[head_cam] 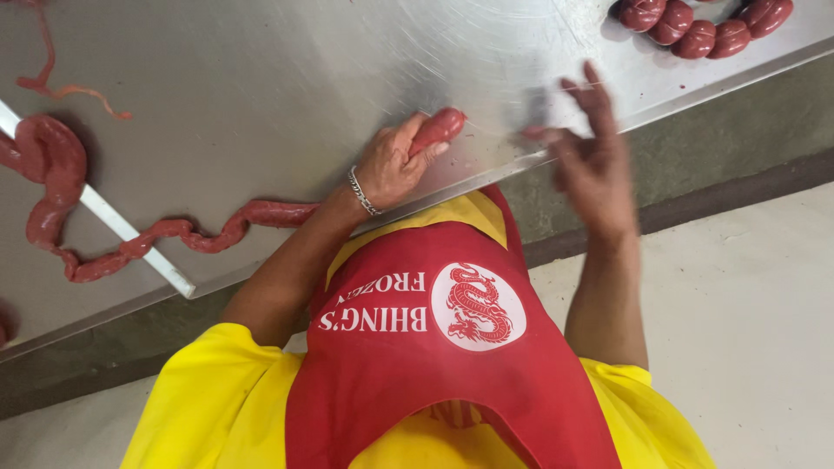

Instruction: The person ties a long continuous sausage casing filled with meat into individual links using a thin string. They twist the casing at intervals to form uniform segments and secure each with a knot. The finished links are gathered into a pile on the stainless steel table.

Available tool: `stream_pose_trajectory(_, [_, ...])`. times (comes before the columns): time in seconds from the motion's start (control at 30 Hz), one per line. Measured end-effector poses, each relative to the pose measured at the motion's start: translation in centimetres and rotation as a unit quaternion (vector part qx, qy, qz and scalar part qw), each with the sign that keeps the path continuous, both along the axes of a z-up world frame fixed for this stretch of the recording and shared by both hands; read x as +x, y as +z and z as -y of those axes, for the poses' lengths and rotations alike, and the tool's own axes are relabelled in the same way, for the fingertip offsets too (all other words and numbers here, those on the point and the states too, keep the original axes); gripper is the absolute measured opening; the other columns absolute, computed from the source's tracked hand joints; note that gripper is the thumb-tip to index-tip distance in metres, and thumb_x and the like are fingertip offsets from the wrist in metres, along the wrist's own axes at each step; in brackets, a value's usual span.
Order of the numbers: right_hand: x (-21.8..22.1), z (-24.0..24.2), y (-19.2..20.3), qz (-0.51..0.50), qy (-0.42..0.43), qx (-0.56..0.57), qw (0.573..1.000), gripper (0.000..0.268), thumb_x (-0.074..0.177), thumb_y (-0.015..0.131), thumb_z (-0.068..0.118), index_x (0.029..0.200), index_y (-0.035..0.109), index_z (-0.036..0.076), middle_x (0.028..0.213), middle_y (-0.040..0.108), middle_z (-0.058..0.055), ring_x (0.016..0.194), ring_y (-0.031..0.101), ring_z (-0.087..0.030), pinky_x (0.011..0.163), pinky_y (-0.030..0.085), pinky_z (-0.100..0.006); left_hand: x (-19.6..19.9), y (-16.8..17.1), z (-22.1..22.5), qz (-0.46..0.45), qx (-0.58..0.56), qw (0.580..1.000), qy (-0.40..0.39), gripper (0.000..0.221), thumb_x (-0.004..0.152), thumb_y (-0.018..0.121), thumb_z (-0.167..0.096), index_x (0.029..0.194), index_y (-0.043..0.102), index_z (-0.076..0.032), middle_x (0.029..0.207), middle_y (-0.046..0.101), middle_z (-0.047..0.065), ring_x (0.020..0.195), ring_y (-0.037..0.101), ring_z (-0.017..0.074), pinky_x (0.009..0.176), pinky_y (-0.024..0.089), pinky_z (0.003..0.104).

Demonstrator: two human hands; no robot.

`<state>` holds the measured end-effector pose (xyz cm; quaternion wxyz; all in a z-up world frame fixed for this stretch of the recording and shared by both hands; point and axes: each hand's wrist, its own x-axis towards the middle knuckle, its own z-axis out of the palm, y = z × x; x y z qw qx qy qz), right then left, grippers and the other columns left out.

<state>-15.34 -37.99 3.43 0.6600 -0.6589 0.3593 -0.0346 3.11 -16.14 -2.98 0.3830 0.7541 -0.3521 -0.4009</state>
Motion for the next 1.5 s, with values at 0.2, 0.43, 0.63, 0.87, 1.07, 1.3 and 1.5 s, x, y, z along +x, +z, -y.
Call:
stream_pose_trajectory(0.2, [-12.9, 10.2, -3.8, -0.088, -0.135, -0.213, 0.964, 0.040, 0.121, 0.063, 0.027, 0.098, 0.071, -0.004, 0.099, 0.078, -0.016, 0.064, 0.063, -0.020, 0.050, 0.037, -0.027, 0.6, 1.0, -1.6, -0.099, -0.096, 0.990, 0.024, 0.033, 0.104, 0.069, -0.026, 0.127, 0.059, -0.004, 0.100, 0.070, 0.012, 0.089, 0.069, 0.0222, 0.083, 0.056, 0.036])
stream_pose_trajectory(0.43, [-10.8, 8.9, -2.0, -0.055, -0.049, -0.499, 0.863, 0.042, 0.101, 0.068, 0.004, 0.141, 0.058, -0.002, 0.146, 0.059, -0.020, 0.138, 0.056, -0.029, 0.119, 0.043, -0.046, 1.1, 1.2, -2.2, -0.397, -0.122, 0.910, 0.013, 0.030, 0.106, 0.064, -0.028, 0.121, 0.059, -0.002, 0.088, 0.062, 0.001, 0.070, 0.056, 0.0058, 0.065, 0.049, 0.023])
stream_pose_trajectory(0.63, [2.1, -3.6, -2.2, -0.064, 0.257, -0.017, 0.964, 0.059, 0.096, 0.072, 0.042, 0.138, 0.060, 0.003, 0.128, 0.062, -0.014, 0.122, 0.059, -0.026, 0.096, 0.054, -0.042, 1.4, 1.0, -3.4, -0.514, -0.104, 0.851, 0.029, 0.034, 0.109, 0.059, -0.034, 0.113, 0.065, 0.000, 0.073, 0.055, -0.001, 0.055, 0.044, 0.0018, 0.047, 0.038, 0.018])
stream_pose_trajectory(0.87, [-3.0, 2.5, -2.0, 0.245, -0.227, 0.327, 0.884, 0.013, 0.100, 0.054, 0.020, 0.096, 0.061, 0.009, 0.119, 0.068, -0.016, 0.109, 0.068, -0.027, 0.076, 0.064, -0.044, 1.8, 0.7, -5.3, -0.534, -0.162, 0.823, 0.108, 0.037, 0.109, 0.060, -0.036, 0.107, 0.066, 0.000, 0.074, 0.064, 0.006, 0.051, 0.048, 0.0041, 0.045, 0.040, 0.019])
stream_pose_trajectory(1.07, [-2.3, 7.7, -2.1, 0.086, -0.151, 0.153, 0.973, 0.024, 0.107, 0.043, 0.010, 0.117, 0.065, 0.007, 0.109, 0.063, -0.013, 0.089, 0.064, -0.022, 0.067, 0.056, -0.034, 0.2, 0.5, -3.4, -0.540, -0.162, 0.821, 0.097, 0.037, 0.107, 0.056, -0.036, 0.118, 0.062, -0.002, 0.093, 0.066, 0.004, 0.071, 0.060, 0.0073, 0.066, 0.051, 0.021])
stream_pose_trajectory(1.3, [7.0, 4.2, -0.4, -0.002, 0.219, -0.310, 0.925, 0.059, 0.094, 0.076, 0.001, 0.148, 0.052, 0.009, 0.123, 0.047, -0.022, 0.106, 0.061, -0.037, 0.075, 0.059, -0.034, 0.1, 0.0, -2.9, -0.443, -0.107, 0.883, 0.111, 0.032, 0.108, 0.059, -0.031, 0.117, 0.063, -0.001, 0.077, 0.053, -0.002, 0.059, 0.044, 0.0023, 0.049, 0.036, 0.019])
stream_pose_trajectory(1.5, [13.2, -4.7, -2.8, -0.020, 0.417, -0.520, 0.745, 0.083, 0.086, 0.070, 0.000, 0.160, 0.042, 0.024, 0.133, 0.053, -0.020, 0.084, 0.073, -0.033, 0.062, 0.060, -0.040, 0.5, -0.3, -2.0, -0.327, -0.108, 0.933, 0.102, 0.030, 0.110, 0.055, -0.029, 0.117, 0.062, 0.000, 0.074, 0.057, 0.000, 0.056, 0.048, 0.0038, 0.049, 0.040, 0.021])
